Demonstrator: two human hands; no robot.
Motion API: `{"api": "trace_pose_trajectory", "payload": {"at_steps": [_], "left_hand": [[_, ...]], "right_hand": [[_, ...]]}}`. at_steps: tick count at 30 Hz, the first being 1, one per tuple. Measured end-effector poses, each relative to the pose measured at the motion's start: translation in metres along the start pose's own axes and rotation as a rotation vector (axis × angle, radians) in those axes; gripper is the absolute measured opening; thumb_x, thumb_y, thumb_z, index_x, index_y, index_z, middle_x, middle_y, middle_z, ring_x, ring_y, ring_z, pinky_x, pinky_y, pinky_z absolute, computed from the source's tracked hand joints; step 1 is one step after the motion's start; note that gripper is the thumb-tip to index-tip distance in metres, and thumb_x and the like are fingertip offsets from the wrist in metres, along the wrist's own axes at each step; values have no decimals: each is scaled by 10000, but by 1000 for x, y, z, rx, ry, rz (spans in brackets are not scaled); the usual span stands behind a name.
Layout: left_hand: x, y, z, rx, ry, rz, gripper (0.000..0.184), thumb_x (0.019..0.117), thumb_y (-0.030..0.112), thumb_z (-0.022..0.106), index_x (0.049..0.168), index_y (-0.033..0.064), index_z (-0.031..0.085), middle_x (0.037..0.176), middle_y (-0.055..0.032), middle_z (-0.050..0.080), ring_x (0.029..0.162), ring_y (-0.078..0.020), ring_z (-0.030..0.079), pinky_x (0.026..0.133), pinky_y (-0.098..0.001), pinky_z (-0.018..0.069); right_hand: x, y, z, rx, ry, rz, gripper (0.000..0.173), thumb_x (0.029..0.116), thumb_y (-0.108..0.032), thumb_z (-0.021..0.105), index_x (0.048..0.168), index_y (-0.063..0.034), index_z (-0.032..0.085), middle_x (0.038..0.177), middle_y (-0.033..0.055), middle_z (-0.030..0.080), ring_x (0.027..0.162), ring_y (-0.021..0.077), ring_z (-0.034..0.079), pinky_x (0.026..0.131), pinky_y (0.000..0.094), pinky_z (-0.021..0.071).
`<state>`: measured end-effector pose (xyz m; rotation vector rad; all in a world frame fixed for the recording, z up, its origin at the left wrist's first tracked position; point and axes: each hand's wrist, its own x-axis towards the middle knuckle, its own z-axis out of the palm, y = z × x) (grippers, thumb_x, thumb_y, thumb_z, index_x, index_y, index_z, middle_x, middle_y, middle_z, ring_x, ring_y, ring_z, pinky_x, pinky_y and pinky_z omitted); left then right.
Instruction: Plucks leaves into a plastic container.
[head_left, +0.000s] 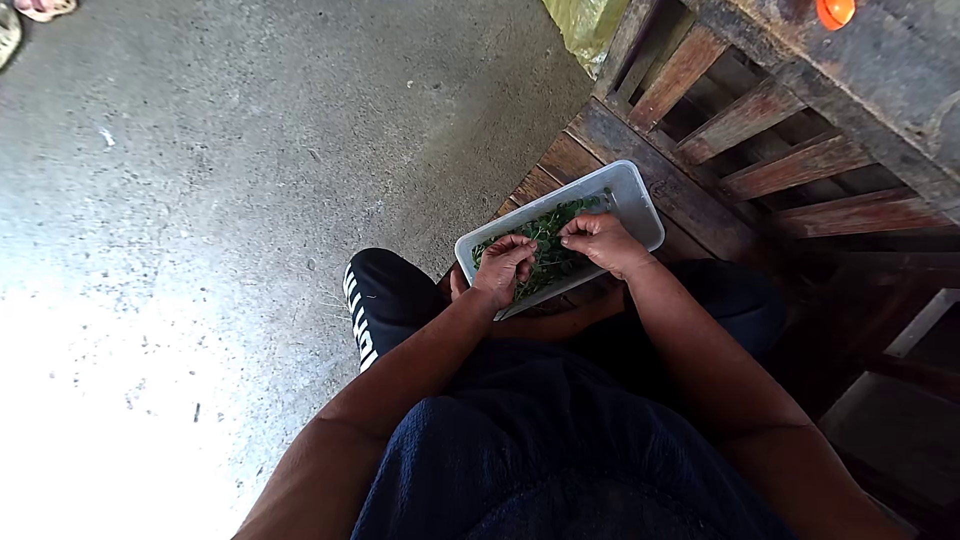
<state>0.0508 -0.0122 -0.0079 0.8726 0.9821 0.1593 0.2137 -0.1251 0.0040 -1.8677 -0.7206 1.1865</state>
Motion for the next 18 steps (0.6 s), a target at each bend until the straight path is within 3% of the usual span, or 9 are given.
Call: {"api": "trace_pose_trajectory", "payload": {"at_steps": [3, 8, 11, 14, 18], "left_hand": [[-2, 0, 3, 1, -22, -4, 93, 1013, 31, 590, 937, 77, 616, 739, 0, 619, 548, -48, 525, 500, -173, 449], [-2, 0, 5, 4, -19, -1, 103, 1009, 25, 595, 924, 81, 613, 729, 3, 616, 545, -46, 525, 496, -173, 444], [-2, 2, 3, -4, -2, -1, 110, 1011, 27, 592, 919, 84, 609, 729, 4, 620, 547, -43, 530, 500, -169, 448], [-3, -1, 4, 9, -43, 10, 102, 1008, 10, 583, 938, 77, 611, 746, 2, 627, 557, -42, 539, 510, -168, 461], [-2, -4, 6, 6, -51, 35, 97, 1007, 20, 599, 930, 70, 629, 744, 0, 633, 549, -40, 535, 503, -169, 456]], "right_hand": [[-1, -2, 7, 40, -69, -16, 116, 934, -38, 721, 1028, 16, 680, 984, 106, 669, 885, 118, 618, 832, 292, 519], [1, 0, 7, -54, -15, -94, 91, 935, -29, 704, 862, -9, 653, 825, 52, 603, 775, 87, 550, 747, 271, 464], [-1, -1, 5, -31, -19, -51, 53, 930, -34, 713, 906, -1, 679, 863, 62, 633, 804, 91, 572, 770, 277, 476], [-1, -1, 11, 54, -70, -43, 138, 907, -68, 766, 982, 16, 687, 945, 81, 679, 857, 88, 618, 820, 270, 521], [1, -2, 14, 2, -47, -65, 153, 925, -53, 737, 829, -14, 623, 797, 33, 589, 739, 65, 543, 719, 240, 466]]}}
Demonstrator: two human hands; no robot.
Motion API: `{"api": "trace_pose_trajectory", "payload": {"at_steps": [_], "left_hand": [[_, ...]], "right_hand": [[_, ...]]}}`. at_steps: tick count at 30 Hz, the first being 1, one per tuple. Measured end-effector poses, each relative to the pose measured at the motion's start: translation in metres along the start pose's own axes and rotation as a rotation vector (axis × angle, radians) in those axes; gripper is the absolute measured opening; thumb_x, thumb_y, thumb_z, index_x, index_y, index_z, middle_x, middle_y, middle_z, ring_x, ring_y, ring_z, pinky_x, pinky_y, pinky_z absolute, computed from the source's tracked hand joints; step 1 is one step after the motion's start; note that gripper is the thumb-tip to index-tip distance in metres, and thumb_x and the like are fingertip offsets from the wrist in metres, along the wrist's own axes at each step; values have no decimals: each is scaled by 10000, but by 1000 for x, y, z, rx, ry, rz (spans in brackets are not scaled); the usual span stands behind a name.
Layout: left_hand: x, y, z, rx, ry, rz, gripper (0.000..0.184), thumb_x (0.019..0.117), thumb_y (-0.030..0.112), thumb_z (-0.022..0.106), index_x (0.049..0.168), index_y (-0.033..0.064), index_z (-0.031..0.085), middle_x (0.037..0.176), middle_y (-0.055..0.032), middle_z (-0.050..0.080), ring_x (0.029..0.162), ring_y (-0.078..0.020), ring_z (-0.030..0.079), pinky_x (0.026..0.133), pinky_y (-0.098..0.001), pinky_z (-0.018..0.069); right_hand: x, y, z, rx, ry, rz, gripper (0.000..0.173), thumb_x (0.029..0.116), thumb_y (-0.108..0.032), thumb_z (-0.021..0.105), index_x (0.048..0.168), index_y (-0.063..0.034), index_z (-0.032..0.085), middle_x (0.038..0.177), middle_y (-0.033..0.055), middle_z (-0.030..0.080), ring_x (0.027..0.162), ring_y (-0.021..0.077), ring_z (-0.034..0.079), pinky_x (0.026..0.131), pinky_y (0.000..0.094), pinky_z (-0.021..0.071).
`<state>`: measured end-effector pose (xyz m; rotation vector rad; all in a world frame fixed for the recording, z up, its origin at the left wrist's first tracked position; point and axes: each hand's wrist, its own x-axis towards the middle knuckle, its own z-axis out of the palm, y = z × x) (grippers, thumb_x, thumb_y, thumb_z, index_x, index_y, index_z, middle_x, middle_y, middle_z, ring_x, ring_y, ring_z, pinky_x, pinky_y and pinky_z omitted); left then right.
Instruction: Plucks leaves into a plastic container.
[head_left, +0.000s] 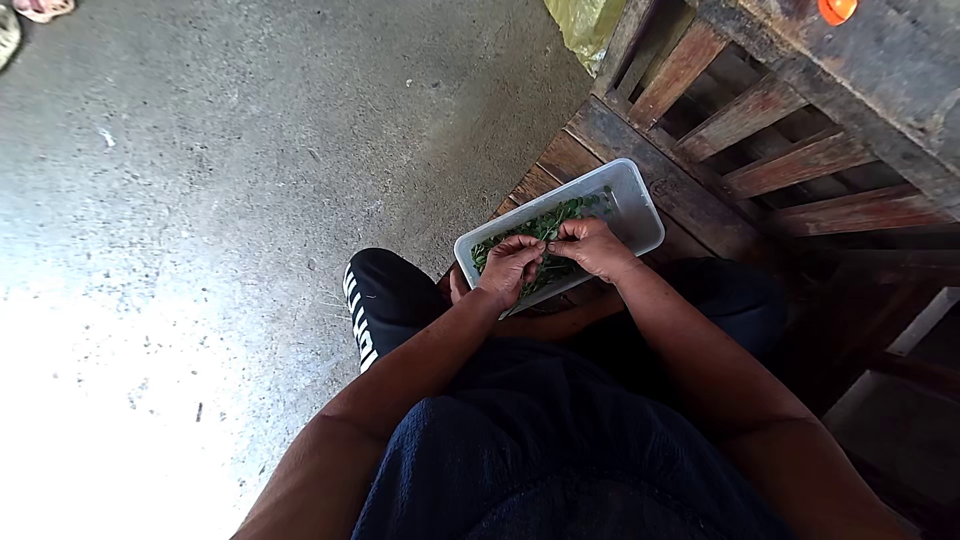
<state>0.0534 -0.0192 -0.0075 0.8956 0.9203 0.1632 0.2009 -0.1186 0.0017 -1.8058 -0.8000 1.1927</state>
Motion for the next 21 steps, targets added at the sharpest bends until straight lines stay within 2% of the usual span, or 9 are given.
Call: {"api": "trace_pose_trajectory", "payload": {"at_steps": [4, 6, 7, 9, 11, 15, 18, 21], "left_hand": [[4, 1, -6, 43, 86, 36, 56, 1000, 38, 624, 949, 53, 640, 746, -1, 635, 543, -36, 531, 494, -165, 452], [5, -1, -10, 141, 68, 98, 14, 983, 33, 654, 973, 28, 662, 758, -2, 642, 551, -30, 535, 502, -165, 462], [5, -3, -10, 183, 53, 126, 11, 973, 26, 667, 979, 18, 670, 763, -4, 649, 552, -28, 539, 503, -164, 466], [3, -4, -9, 244, 19, 156, 31, 955, 18, 688, 981, 7, 677, 771, -10, 658, 561, -26, 545, 516, -167, 471], [2, -3, -6, 274, -9, 164, 38, 953, 17, 691, 983, 0, 676, 778, -12, 662, 571, -24, 550, 526, -165, 474], [2, -2, -3, 240, 17, 171, 51, 964, 30, 682, 1005, 0, 682, 791, -14, 666, 575, -26, 559, 527, -161, 476], [3, -4, -6, 190, 38, 171, 60, 971, 28, 671, 1022, -2, 684, 821, -24, 670, 581, -31, 560, 528, -163, 479], [2, -4, -6, 196, 28, 170, 45, 964, 18, 675, 1005, 3, 686, 806, -17, 673, 580, -27, 560, 532, -164, 480]], "right_hand": [[-3, 0, -8, -47, 27, -14, 95, 936, -63, 728, 893, 5, 679, 837, 60, 633, 774, 88, 568, 757, 274, 478], [-3, 5, -8, 58, 174, -207, 76, 923, -50, 705, 934, 24, 693, 899, 69, 679, 788, 72, 614, 756, 255, 531], [-3, 6, -8, 135, 221, -301, 82, 936, -38, 652, 972, 30, 679, 953, 70, 689, 793, 64, 624, 741, 246, 543], [-3, 3, -8, 265, 205, -378, 144, 987, -29, 546, 1067, 16, 656, 1060, 70, 716, 816, 75, 666, 733, 252, 573], [-3, 1, -4, 252, 179, -327, 160, 1004, -15, 526, 1090, 30, 653, 1038, 80, 725, 766, 81, 671, 689, 248, 575], [-4, 0, 3, 137, 168, -50, 116, 1011, -10, 577, 1090, 60, 625, 965, 134, 685, 741, 134, 679, 687, 278, 589], [-4, -3, 3, 207, 114, 24, 95, 1010, -28, 599, 1080, 27, 632, 882, 91, 700, 675, 106, 675, 623, 245, 580], [-3, -2, 4, 207, 61, 26, 104, 982, -31, 650, 1072, 21, 652, 850, 56, 647, 672, 73, 613, 623, 219, 536]]}}
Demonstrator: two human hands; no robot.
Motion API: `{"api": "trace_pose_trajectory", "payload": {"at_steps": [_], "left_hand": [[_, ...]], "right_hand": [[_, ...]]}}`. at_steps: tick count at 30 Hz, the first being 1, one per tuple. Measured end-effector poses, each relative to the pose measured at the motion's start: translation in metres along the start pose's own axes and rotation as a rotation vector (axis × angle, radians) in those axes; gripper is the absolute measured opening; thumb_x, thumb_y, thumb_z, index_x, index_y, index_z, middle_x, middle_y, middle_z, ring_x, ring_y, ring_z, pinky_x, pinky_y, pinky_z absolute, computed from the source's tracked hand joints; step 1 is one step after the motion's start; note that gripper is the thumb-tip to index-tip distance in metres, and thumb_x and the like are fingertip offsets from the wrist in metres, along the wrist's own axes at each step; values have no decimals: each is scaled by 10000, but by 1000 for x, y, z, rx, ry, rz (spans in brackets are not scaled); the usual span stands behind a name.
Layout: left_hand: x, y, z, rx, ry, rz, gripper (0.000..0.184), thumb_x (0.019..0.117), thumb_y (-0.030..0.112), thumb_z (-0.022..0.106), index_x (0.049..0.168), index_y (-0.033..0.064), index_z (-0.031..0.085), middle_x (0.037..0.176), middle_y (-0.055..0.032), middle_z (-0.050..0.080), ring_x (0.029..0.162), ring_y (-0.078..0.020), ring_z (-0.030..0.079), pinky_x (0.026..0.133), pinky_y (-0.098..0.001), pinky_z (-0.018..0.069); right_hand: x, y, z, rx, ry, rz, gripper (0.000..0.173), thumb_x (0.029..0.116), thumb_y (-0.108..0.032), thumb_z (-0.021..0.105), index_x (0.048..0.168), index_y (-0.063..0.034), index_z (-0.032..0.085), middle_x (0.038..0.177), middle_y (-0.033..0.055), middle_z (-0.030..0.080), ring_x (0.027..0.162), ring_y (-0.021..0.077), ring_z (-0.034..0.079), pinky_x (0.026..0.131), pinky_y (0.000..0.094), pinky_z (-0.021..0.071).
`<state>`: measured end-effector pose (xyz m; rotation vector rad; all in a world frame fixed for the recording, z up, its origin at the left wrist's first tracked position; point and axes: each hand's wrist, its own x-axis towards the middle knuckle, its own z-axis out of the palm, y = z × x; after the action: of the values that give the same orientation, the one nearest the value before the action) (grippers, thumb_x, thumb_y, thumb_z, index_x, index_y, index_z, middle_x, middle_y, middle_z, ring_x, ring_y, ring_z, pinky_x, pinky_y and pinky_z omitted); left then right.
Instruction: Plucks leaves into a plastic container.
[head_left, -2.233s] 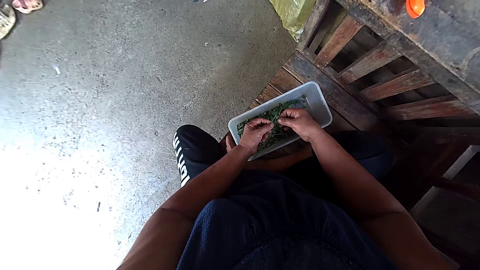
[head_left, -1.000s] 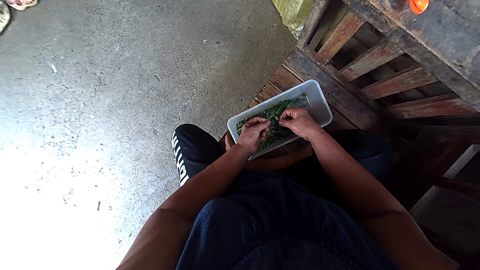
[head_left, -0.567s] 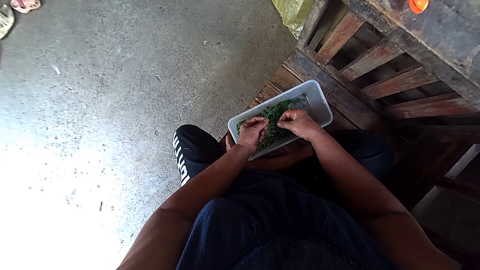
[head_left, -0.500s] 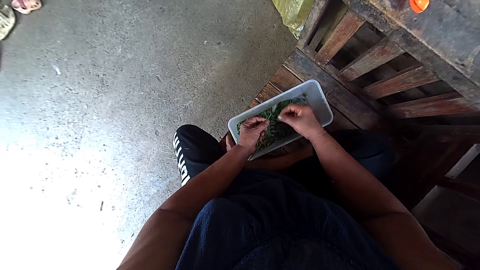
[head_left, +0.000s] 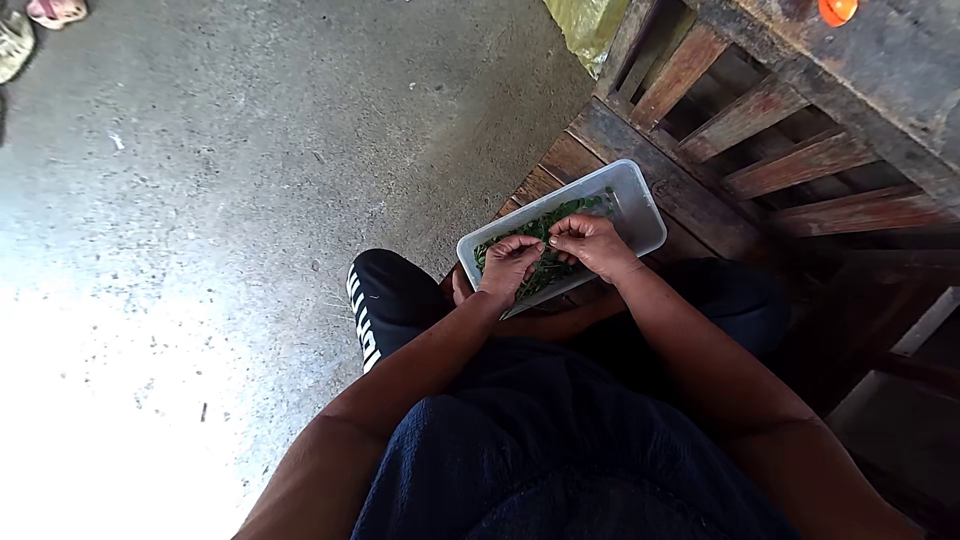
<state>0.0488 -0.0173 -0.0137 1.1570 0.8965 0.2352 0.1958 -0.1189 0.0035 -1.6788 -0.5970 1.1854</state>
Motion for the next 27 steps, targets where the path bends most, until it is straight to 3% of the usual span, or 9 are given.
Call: {"api": "trace_pose_trajectory", "payload": {"at_steps": [5, 8, 11, 13, 17, 20, 24, 27], "left_hand": [[-2, -1, 4, 22, -34, -5, 27, 955, 13, 684, 982, 7, 685, 798, -9, 667, 584, -26, 561, 539, -166, 484], [-2, -1, 4, 14, -44, -17, 14, 960, 10, 674, 971, 12, 684, 777, -7, 663, 575, -26, 556, 532, -163, 475], [-1, -1, 3, -6, -39, -36, 32, 961, -4, 664, 948, 19, 682, 757, -2, 660, 563, -23, 551, 520, -160, 467], [-1, -2, 2, -23, -41, -45, 42, 963, -3, 662, 938, 23, 683, 749, -1, 662, 560, -25, 549, 515, -162, 464], [-3, 1, 1, -36, -67, -72, 43, 968, 9, 662, 941, 35, 682, 747, 3, 662, 563, -23, 552, 521, -158, 465], [-3, 0, 1, -41, -112, -75, 57, 972, 8, 655, 939, 43, 686, 741, 14, 666, 570, -18, 565, 526, -159, 477], [-4, 0, 2, -33, -143, -79, 62, 973, 1, 648, 939, 36, 687, 748, 13, 669, 564, -17, 558, 520, -155, 469], [-4, 1, 3, -7, -140, -70, 62, 970, -6, 643, 938, 29, 683, 741, 12, 651, 551, -16, 533, 506, -152, 444]], "right_hand": [[1, 3, 1, -17, 1, -41, 24, 969, -14, 657, 952, 1, 650, 802, 31, 634, 655, 50, 585, 610, 191, 505], [1, 2, -1, -144, -35, -57, 59, 1007, -42, 615, 975, 8, 621, 827, 49, 611, 685, 69, 574, 639, 214, 495], [1, -3, -2, -292, -20, -41, 87, 1041, -51, 558, 1038, 23, 603, 911, 104, 619, 807, 140, 594, 779, 310, 503], [1, -4, -5, -325, 13, -54, 87, 1046, -56, 554, 1041, 15, 603, 945, 105, 639, 859, 137, 610, 824, 312, 510], [4, 2, -12, -305, 48, -102, 207, 1050, -95, 553, 1054, 35, 713, 1093, 153, 678, 1040, 183, 613, 961, 354, 464], [2, 1, -11, -124, 45, 2, 234, 1065, -203, 562, 1064, -8, 692, 1004, 65, 661, 896, 88, 571, 838, 289, 465], [4, 4, -8, -51, 45, -8, 71, 976, -71, 675, 938, -11, 678, 893, 35, 646, 828, 58, 579, 801, 244, 484], [5, 7, -5, -100, 134, -93, 72, 961, -39, 680, 904, 2, 664, 820, 21, 609, 758, 34, 550, 742, 206, 468]]}}
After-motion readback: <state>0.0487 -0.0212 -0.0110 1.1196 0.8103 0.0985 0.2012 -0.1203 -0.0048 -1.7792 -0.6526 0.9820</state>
